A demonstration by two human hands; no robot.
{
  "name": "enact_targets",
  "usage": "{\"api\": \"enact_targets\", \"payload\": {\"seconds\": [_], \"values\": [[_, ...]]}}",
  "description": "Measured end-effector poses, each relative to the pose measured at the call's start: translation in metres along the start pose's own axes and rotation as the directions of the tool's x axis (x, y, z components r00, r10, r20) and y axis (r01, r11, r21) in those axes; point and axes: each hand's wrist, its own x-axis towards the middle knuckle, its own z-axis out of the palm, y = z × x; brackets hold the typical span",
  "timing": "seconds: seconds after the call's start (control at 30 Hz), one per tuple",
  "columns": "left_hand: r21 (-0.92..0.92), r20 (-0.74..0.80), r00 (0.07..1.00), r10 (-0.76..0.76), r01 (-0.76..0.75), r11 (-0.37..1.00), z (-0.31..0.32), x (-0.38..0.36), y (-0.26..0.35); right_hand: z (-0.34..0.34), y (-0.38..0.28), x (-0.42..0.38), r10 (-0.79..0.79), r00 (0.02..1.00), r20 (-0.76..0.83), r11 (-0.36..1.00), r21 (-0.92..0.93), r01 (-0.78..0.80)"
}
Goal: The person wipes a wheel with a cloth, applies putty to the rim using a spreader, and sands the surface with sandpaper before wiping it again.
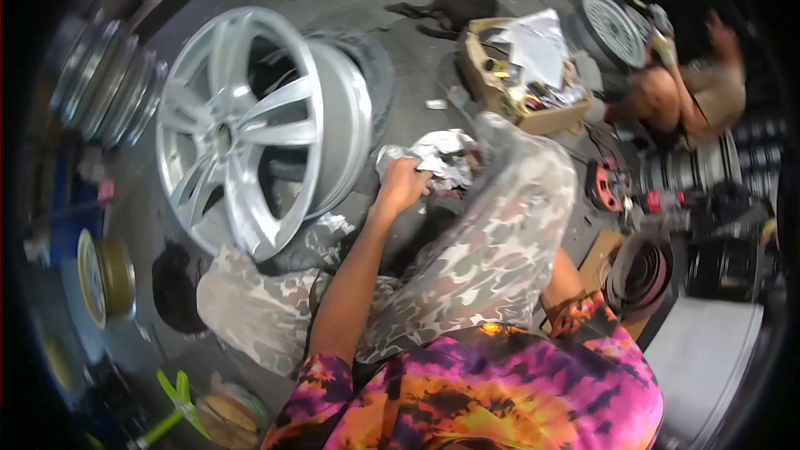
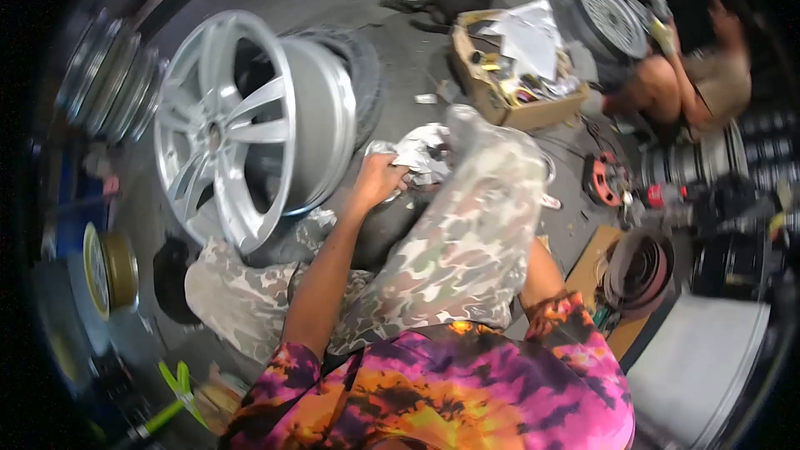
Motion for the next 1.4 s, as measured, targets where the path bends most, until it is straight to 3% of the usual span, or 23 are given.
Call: {"api": "enact_targets", "payload": {"seconds": [0.07,0.1,0.13,0.17,0.23,0.37,0.43,0.47,0.5,0.57,0.6,0.7,0.77,0.83,0.93,0.97,1.07,1.1,1.17,1.23,1.27,1.33,1.4], "values": [[-0.238,-0.073,0.994,0.079,-0.094,0.967,0.037,0.013,-0.027,-0.006,0.000,0.000,-0.012,1.000,-0.002,1.000,0.012,0.012],[-0.005,-0.069,0.985,0.159,-0.159,0.987,0.028,0.002,0.006,-0.011,0.001,-0.006,-0.021,1.000,-0.005,1.000,0.016,0.021],[-0.147,-0.091,0.989,0.117,-0.130,0.981,0.059,0.016,-0.052,-0.016,0.006,-0.013,-0.022,1.000,-0.008,0.999,0.024,0.022],[-0.165,0.045,0.987,0.157,-0.147,0.975,0.047,0.014,-0.054,-0.018,0.009,-0.010,-0.023,1.000,-0.007,0.999,0.030,0.023],[-0.573,0.135,0.974,-0.179,0.224,0.788,0.014,-0.037,0.065,-0.025,0.019,-0.015,-0.021,1.000,-0.018,0.999,0.037,0.022],[-0.567,0.067,0.994,-0.089,0.112,0.816,0.023,-0.037,0.044,-0.057,0.059,-0.020,0.009,0.988,-0.153,0.997,-0.078,-0.021],[-0.558,0.016,0.998,-0.060,0.059,0.828,0.023,-0.037,0.035,-0.101,0.090,-0.027,0.085,0.934,-0.348,0.921,-0.329,-0.207],[-0.557,-0.005,0.999,-0.048,0.037,0.830,0.022,-0.037,0.035,-0.108,0.074,-0.053,0.191,0.906,-0.378,0.877,-0.349,-0.330],[-0.557,-0.024,0.999,-0.038,0.018,0.831,0.021,-0.038,0.035,-0.145,0.106,-0.067,0.216,0.869,-0.444,0.795,-0.436,-0.421],[-0.551,-0.062,0.998,-0.019,-0.019,0.834,0.020,-0.040,0.036,-0.179,0.142,-0.115,0.224,0.833,-0.507,0.801,-0.392,-0.453],[-0.545,-0.087,0.996,-0.005,-0.043,0.838,0.018,-0.039,0.037,-0.167,0.117,-0.137,0.323,0.759,-0.565,0.653,-0.447,-0.611],[-0.470,-0.164,0.984,0.066,-0.136,0.872,0.007,-0.030,0.044,-0.205,0.216,-0.177,0.403,0.770,-0.495,0.777,-0.260,-0.573],[-0.388,-0.141,0.989,0.052,-0.104,0.916,-0.006,-0.008,0.055,-0.205,0.262,-0.187,0.255,0.895,-0.367,0.842,-0.371,-0.392],[-0.641,-0.123,0.990,0.072,-0.134,0.756,-0.025,-0.007,0.070,-0.211,0.297,-0.184,0.163,0.922,-0.352,0.781,-0.525,-0.338],[-0.874,-0.006,0.958,0.287,-0.144,0.464,-0.060,-0.014,0.087,-0.252,0.332,-0.179,-0.010,0.920,-0.392,0.647,-0.704,-0.293],[-0.889,-0.016,0.901,0.433,-0.211,0.407,-0.068,-0.017,0.091,-0.278,0.344,-0.177,-0.088,0.911,-0.403,0.606,-0.748,-0.272],[-0.929,0.032,0.819,0.572,-0.186,0.319,-0.089,-0.028,0.104,-0.362,0.381,-0.157,-0.395,0.840,-0.371,0.493,-0.858,-0.147],[-0.939,0.030,0.801,0.598,-0.182,0.292,-0.092,-0.031,0.109,-0.308,0.284,-0.156,-0.484,0.833,-0.267,0.392,-0.917,-0.066],[-0.944,0.041,0.765,0.643,-0.180,0.275,-0.100,-0.032,0.106,-0.222,0.155,-0.136,-0.421,0.787,-0.451,0.351,-0.881,-0.317],[-0.968,0.039,0.712,0.701,-0.146,0.202,-0.105,-0.032,0.113,-0.234,0.110,-0.092,-0.432,0.793,-0.430,0.516,-0.839,-0.173],[-0.968,0.025,0.705,0.709,-0.161,0.194,-0.110,-0.037,0.124,-0.217,0.071,-0.079,-0.510,0.766,-0.391,0.480,-0.869,-0.124],[-0.891,0.020,0.893,0.449,-0.188,0.413,-0.127,-0.050,0.148,-0.165,-0.018,-0.057,-0.656,0.708,-0.261,0.375,-0.927,0.006],[-0.853,-0.025,0.909,0.415,-0.236,0.465,-0.137,-0.051,0.163,-0.133,-0.078,-0.021,-0.687,0.710,-0.157,0.458,-0.851,0.256]]}}
